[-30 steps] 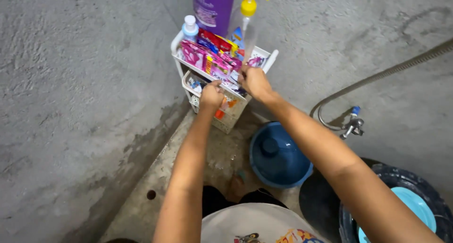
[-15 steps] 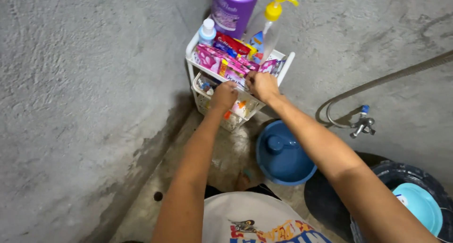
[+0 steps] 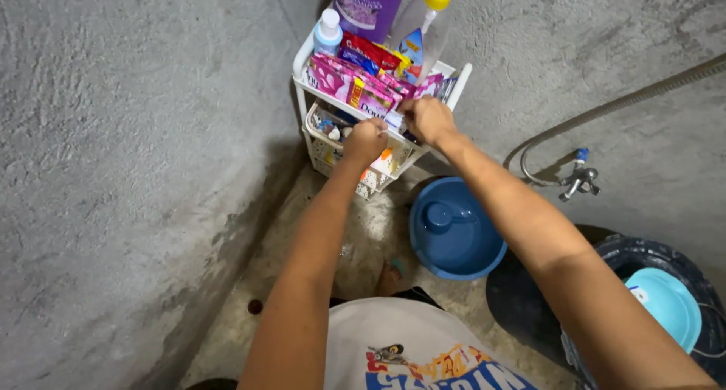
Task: The person retrieves small packets from a wall-mounted rack, uses pink scissors to cut them open over a light blue basin, and places the cut pieces into the basin. The person repeats this process for several packets, occasionally rinsing the scissors under a tap.
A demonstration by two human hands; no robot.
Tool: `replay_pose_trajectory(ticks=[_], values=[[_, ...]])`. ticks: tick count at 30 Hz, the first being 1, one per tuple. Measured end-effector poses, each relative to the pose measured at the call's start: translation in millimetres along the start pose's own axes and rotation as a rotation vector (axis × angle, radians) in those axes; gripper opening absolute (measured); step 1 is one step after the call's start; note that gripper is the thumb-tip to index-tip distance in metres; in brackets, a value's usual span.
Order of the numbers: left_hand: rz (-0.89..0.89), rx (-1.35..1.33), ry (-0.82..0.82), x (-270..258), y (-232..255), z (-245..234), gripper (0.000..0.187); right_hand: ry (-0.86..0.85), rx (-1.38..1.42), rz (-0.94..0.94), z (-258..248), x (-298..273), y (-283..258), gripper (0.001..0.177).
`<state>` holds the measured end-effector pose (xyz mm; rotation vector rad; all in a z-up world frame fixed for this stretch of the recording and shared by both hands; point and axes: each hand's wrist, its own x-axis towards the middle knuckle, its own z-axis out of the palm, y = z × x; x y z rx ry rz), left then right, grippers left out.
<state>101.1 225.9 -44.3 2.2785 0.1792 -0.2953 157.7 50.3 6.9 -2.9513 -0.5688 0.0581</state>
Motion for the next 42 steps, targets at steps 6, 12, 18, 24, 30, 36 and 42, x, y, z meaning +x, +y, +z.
replay_pose_trajectory(ticks=[6,12,18,24,30,36,42], values=[[0.008,0.037,-0.012,-4,11,0,0.027,-0.084,0.128,0.048,-45,-21,-29,0.029],[0.119,0.109,0.041,-10,15,-13,0.025,-0.003,-0.189,0.028,-46,5,34,0.032],[0.294,0.283,-0.004,-33,40,-28,0.048,-0.333,-0.361,0.033,-76,-7,-11,0.062],[0.299,0.309,0.008,-27,35,-25,0.051,-0.298,-0.346,0.058,-11,32,26,0.057],[0.287,0.277,0.044,-9,25,-8,0.046,-0.223,0.031,0.181,-8,50,48,0.034],[0.259,0.266,0.043,-14,25,-16,0.046,-0.137,0.668,0.175,-97,13,32,0.023],[0.234,0.275,0.042,-12,17,-11,0.047,-0.094,0.372,-0.041,-96,5,19,0.037]])
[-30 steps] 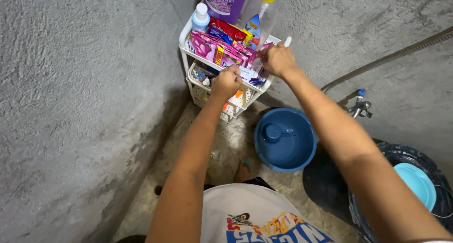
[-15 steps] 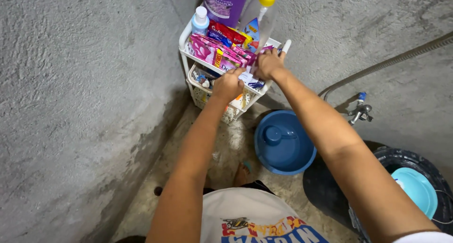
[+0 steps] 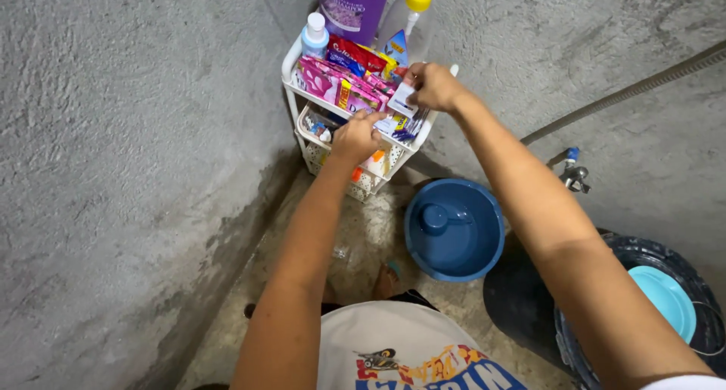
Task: The person retrieves small packets from a wall-mounted rack, uses pink scissors to cut them open over a light blue basin, and places the cut pieces into the basin. The person repeats this process for several packets, occasionally rinsing the scissors under a tap.
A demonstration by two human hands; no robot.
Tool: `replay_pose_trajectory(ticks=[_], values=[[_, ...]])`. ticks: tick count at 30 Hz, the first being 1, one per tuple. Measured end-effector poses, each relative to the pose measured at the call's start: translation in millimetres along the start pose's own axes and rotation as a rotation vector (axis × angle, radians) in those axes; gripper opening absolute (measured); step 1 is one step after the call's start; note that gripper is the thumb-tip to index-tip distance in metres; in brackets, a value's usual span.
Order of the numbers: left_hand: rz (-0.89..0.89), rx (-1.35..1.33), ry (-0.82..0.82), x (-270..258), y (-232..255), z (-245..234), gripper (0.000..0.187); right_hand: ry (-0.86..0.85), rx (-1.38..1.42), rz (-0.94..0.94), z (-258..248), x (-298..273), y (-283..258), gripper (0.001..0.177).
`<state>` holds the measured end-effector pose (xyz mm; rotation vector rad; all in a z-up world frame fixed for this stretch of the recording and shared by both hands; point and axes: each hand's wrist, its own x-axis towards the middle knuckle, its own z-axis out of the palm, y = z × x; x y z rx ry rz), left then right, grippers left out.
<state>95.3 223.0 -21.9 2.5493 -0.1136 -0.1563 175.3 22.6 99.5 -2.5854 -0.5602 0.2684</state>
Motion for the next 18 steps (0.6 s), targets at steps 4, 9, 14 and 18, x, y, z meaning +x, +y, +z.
replay_pose_trajectory(ticks=[4,9,14,18], values=[[-0.003,-0.005,0.014,-16,11,-18,0.046,0.05,-0.105,-0.035,33,13,16,0.027],[0.017,-0.037,-0.003,-20,12,-23,0.046,0.056,-0.054,0.01,70,22,34,0.025],[0.071,-0.065,0.012,-30,9,-29,0.05,0.105,-0.007,0.019,62,26,36,0.023],[0.098,-0.071,0.023,-33,3,-28,0.05,0.08,-0.054,-0.046,37,15,21,0.021]])
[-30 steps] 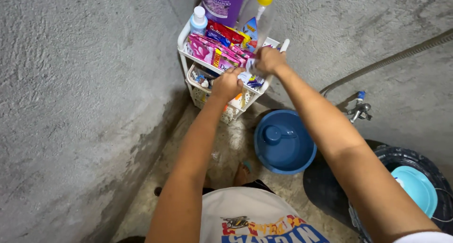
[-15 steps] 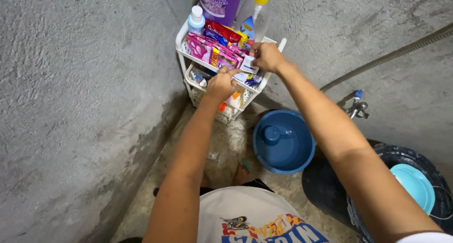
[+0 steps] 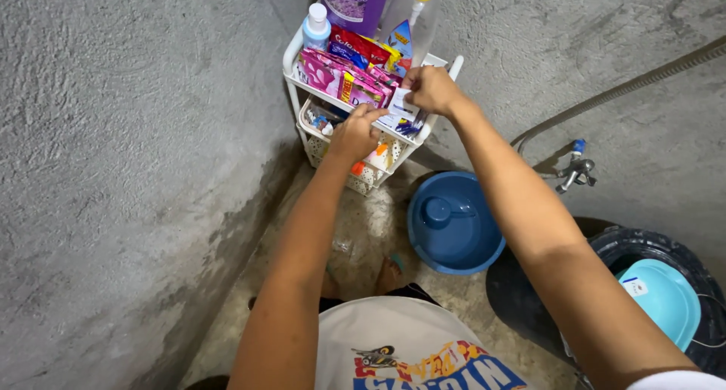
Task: The person retrieves small packets from a wall-mounted rack, uses pink scissors to cut them open over a light blue basin, and places the cut pieces into the basin. The person repeats this process for several packets, occasionally rinsing the scissors under a tap.
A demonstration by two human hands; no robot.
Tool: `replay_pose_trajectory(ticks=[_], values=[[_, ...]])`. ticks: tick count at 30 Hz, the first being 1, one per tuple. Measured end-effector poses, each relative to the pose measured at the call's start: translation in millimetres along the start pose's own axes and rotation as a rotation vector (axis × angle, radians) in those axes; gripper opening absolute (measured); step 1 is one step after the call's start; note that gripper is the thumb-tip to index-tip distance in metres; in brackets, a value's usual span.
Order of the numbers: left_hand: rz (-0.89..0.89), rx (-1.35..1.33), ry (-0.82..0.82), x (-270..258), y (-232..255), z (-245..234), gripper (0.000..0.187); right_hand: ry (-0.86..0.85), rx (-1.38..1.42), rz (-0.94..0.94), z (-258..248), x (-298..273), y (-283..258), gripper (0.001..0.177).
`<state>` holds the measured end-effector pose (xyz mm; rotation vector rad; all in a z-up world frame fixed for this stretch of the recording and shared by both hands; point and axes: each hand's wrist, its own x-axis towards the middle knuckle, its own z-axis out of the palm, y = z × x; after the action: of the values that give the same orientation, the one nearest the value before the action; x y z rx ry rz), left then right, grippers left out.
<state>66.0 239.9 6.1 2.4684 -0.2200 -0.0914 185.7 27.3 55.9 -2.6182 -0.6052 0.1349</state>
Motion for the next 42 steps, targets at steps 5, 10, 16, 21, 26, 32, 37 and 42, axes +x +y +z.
replay_pose_trajectory(ticks=[5,10,16,21,26,32,37,42], values=[[-0.007,-0.007,-0.008,0,3,-2,0.051,-0.02,-0.054,-0.005,10,-2,-13,0.022],[-0.008,-0.025,0.006,1,6,-1,0.05,-0.005,-0.067,0.036,39,6,4,0.019],[-0.006,0.024,-0.008,6,-3,3,0.052,-0.017,-0.054,0.086,55,10,3,0.018],[-0.023,-0.022,0.0,9,-8,13,0.057,-0.069,-0.035,0.133,64,9,7,0.018],[-0.051,-0.035,-0.001,10,-10,17,0.059,-0.139,-0.042,0.131,44,-6,-14,0.02],[-0.09,-0.041,-0.036,2,6,4,0.044,-0.118,-0.065,0.102,57,2,3,0.018],[-0.091,0.031,-0.053,25,-17,28,0.028,-0.068,0.032,0.139,34,0,0,0.021],[0.0,0.183,-0.22,40,23,2,0.026,0.173,0.137,0.147,-10,-18,-1,0.023]])
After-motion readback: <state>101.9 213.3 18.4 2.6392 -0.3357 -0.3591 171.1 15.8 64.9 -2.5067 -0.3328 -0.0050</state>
